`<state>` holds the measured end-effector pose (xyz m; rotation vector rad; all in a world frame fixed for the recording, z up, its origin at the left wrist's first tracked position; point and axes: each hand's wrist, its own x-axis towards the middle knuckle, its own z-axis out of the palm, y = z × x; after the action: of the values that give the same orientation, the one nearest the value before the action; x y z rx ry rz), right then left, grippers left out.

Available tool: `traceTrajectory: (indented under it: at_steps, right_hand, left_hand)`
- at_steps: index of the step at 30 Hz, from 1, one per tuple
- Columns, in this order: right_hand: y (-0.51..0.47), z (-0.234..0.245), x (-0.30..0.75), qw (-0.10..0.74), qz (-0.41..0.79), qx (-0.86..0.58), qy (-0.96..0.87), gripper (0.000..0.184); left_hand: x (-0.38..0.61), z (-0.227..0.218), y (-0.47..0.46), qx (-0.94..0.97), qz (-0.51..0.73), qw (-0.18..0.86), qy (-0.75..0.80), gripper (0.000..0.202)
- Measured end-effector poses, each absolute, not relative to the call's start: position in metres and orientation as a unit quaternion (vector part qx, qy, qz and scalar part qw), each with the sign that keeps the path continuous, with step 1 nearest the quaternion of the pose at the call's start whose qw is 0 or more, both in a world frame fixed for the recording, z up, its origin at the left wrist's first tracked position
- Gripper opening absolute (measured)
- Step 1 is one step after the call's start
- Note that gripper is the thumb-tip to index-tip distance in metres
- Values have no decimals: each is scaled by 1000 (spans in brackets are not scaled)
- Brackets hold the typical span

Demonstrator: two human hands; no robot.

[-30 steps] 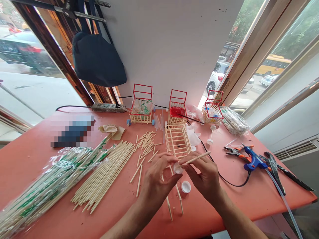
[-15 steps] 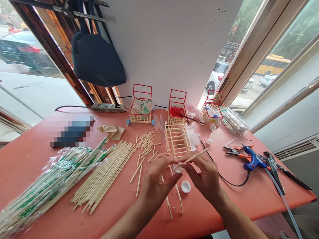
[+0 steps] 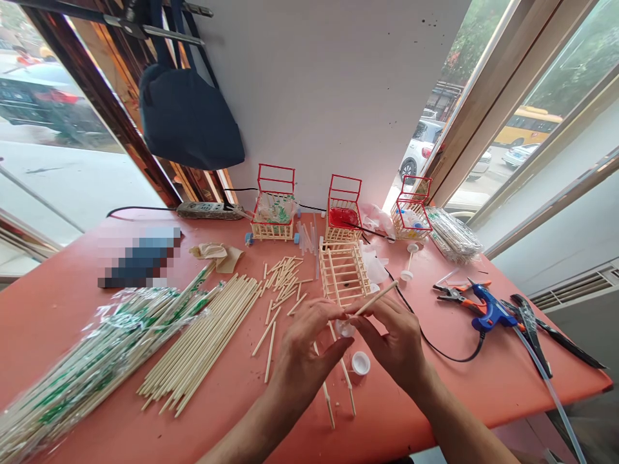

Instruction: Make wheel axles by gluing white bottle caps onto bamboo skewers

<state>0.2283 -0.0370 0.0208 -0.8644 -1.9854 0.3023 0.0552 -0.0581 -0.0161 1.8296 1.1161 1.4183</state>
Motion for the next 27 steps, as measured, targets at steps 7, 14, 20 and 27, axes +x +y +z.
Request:
traceTrajectory:
  at_steps: [7,14,20,27]
  right_hand:
    - [-36,22,227,455,133,-353,-806,13]
    - [-36,22,226,455,141,-352,-806,11]
    - [-35,23,226,454,138,-353,-806,11]
    - [-34,24,226,457,131,-351,-807,15]
  left_hand:
    - [56,-15,-59,652,535,326,427,22]
    - [56,-14,-60,642,534,341,431,23]
    - [56,-14,-60,636,537,341,437,23]
    - [56,-14,-60,637,534,342,438,24]
